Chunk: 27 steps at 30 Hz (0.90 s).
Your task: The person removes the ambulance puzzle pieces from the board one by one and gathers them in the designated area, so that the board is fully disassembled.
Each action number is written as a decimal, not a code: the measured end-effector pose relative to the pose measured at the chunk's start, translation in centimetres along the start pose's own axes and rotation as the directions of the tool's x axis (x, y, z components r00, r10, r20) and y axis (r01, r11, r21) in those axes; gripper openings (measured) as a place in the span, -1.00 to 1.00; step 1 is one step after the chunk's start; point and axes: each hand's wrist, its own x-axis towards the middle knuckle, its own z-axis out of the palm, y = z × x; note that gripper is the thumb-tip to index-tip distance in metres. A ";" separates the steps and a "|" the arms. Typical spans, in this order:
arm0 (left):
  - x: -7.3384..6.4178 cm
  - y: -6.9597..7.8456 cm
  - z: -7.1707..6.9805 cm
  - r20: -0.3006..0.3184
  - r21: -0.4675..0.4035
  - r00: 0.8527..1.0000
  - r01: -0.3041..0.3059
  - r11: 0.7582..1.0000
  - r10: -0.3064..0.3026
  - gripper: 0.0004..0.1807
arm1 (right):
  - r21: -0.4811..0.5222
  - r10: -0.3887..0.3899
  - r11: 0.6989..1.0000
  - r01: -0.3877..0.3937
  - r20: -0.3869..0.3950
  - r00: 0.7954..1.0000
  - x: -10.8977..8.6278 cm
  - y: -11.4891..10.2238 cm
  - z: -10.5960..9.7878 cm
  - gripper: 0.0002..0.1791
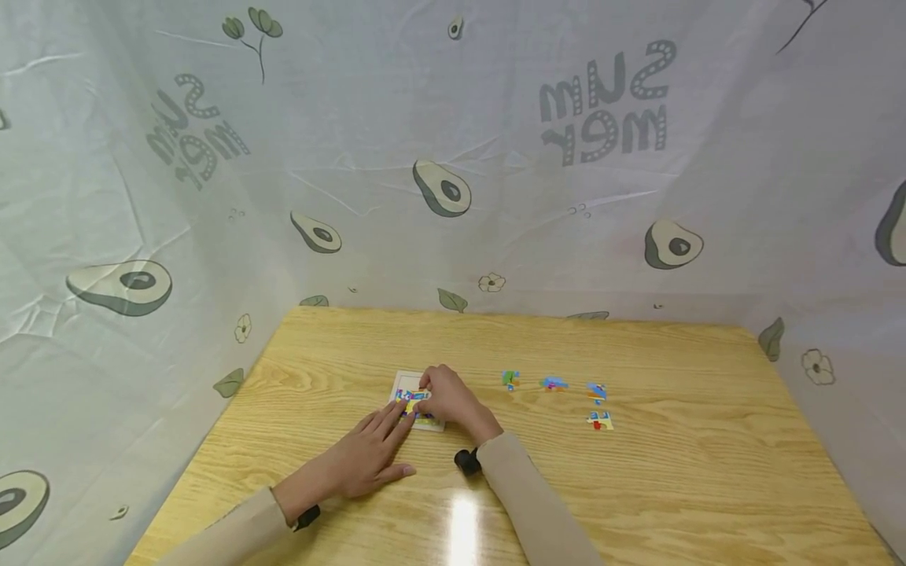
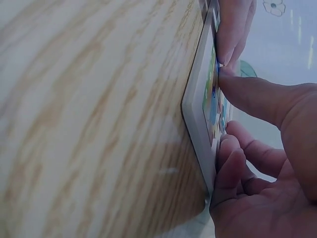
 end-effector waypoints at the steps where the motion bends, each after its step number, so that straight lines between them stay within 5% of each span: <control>1: 0.0 0.0 0.1 0.001 0.001 1.000 0.001 1.000 -0.001 -0.05 | 0.002 0.001 1.000 -0.001 -0.001 1.000 0.0 0.0 0.1 -0.68; 27: 0.3 0.3 -0.5 -0.094 0.123 0.995 -0.002 0.992 0.013 -0.04 | 0.054 0.019 0.998 -0.018 -0.011 1.000 0.0 -0.1 0.2 -0.63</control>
